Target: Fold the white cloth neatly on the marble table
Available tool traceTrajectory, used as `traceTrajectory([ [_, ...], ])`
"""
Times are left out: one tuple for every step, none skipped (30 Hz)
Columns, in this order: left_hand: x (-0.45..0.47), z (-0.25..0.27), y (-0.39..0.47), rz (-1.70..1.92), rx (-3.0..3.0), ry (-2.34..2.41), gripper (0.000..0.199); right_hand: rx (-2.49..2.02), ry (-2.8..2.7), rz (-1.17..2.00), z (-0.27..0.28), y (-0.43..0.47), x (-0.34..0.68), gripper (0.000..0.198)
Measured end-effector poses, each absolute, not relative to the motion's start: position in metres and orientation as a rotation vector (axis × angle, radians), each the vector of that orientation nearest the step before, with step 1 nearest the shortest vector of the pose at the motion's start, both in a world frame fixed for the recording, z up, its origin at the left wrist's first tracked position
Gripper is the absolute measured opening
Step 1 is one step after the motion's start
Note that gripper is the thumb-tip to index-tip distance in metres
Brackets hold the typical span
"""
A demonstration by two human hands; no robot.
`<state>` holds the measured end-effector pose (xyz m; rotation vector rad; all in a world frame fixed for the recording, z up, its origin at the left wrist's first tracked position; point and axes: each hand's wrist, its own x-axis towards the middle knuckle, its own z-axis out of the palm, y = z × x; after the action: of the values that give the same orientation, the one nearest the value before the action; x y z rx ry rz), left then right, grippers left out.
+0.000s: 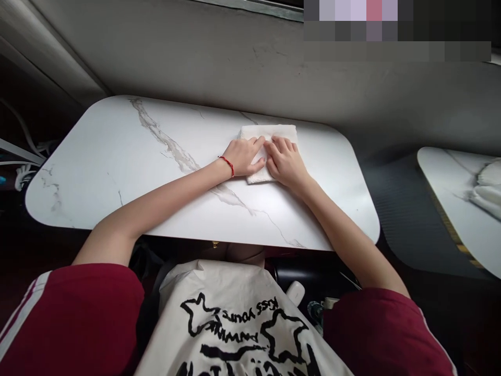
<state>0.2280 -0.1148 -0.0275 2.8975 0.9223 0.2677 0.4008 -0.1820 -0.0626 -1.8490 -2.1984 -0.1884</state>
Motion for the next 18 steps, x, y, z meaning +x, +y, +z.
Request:
traceTrajectory([
  [0.218,-0.023,-0.122,0.224,2.885,0.945,0.048,-1.852,-2.205,-0.188,-0.062,-0.190,0.389,0.054],
  [0.206,-0.017,-0.132,0.175,2.871,0.967,0.047,-1.848,-2.212,-0.193,-0.061,-0.200,0.376,0.054],
  [0.192,-0.012,-0.143,0.124,2.857,0.987,0.046,-1.831,-2.223,-0.200,-0.061,-0.212,0.361,0.054],
  [0.177,-0.008,-0.155,0.063,2.845,0.994,0.044,-1.798,-2.236,-0.210,-0.061,-0.225,0.347,0.054],
  [0.160,-0.004,-0.167,0.010,2.840,0.983,0.043,-1.747,-2.256,-0.214,-0.061,-0.238,0.333,0.054],
  [0.144,-0.002,-0.179,-0.044,2.834,0.968,0.042,-1.681,-2.282,-0.211,-0.061,-0.251,0.320,0.054],
  [0.129,0.000,-0.191,-0.094,2.827,0.950,0.040,-1.611,-2.312,-0.204,-0.062,-0.261,0.310,0.055],
  [0.115,0.001,-0.200,-0.123,2.822,0.947,0.038,-1.541,-2.343,-0.197,-0.062,-0.269,0.301,0.055],
  [0.103,0.000,-0.207,-0.143,2.819,0.945,0.036,-1.479,-2.373,-0.194,-0.063,-0.274,0.295,0.055],
  [0.093,0.000,-0.212,-0.152,2.819,0.947,0.035,-1.431,-2.403,-0.191,-0.063,-0.275,0.290,0.056],
  [0.086,-0.001,-0.213,-0.156,2.824,0.955,0.035,-1.399,-2.431,-0.188,-0.063,-0.272,0.287,0.056],
  [0.081,-0.002,-0.211,-0.161,2.833,0.966,0.036,-1.383,-2.455,-0.182,-0.062,-0.266,0.285,0.055],
  [0.077,-0.003,-0.207,-0.172,2.842,0.985,0.038,-1.378,-2.474,-0.170,-0.062,-0.256,0.283,0.055],
  [0.076,-0.003,-0.199,-0.186,2.849,1.012,0.040,-1.378,-2.489,-0.156,-0.061,-0.245,0.282,0.056],
  [0.076,-0.003,-0.190,-0.196,2.854,1.049,0.042,-1.380,-2.498,-0.141,-0.061,-0.231,0.281,0.056],
  [0.076,-0.002,-0.178,-0.194,2.855,1.089,0.044,-1.384,-2.500,-0.131,-0.060,-0.217,0.281,0.057],
  [0.076,-0.002,-0.166,-0.176,2.855,1.128,0.045,-1.387,-2.498,-0.125,-0.060,-0.201,0.281,0.057],
  [0.077,-0.002,-0.153,-0.142,2.853,1.163,0.044,-1.393,-2.494,-0.122,-0.061,-0.185,0.280,0.058],
])
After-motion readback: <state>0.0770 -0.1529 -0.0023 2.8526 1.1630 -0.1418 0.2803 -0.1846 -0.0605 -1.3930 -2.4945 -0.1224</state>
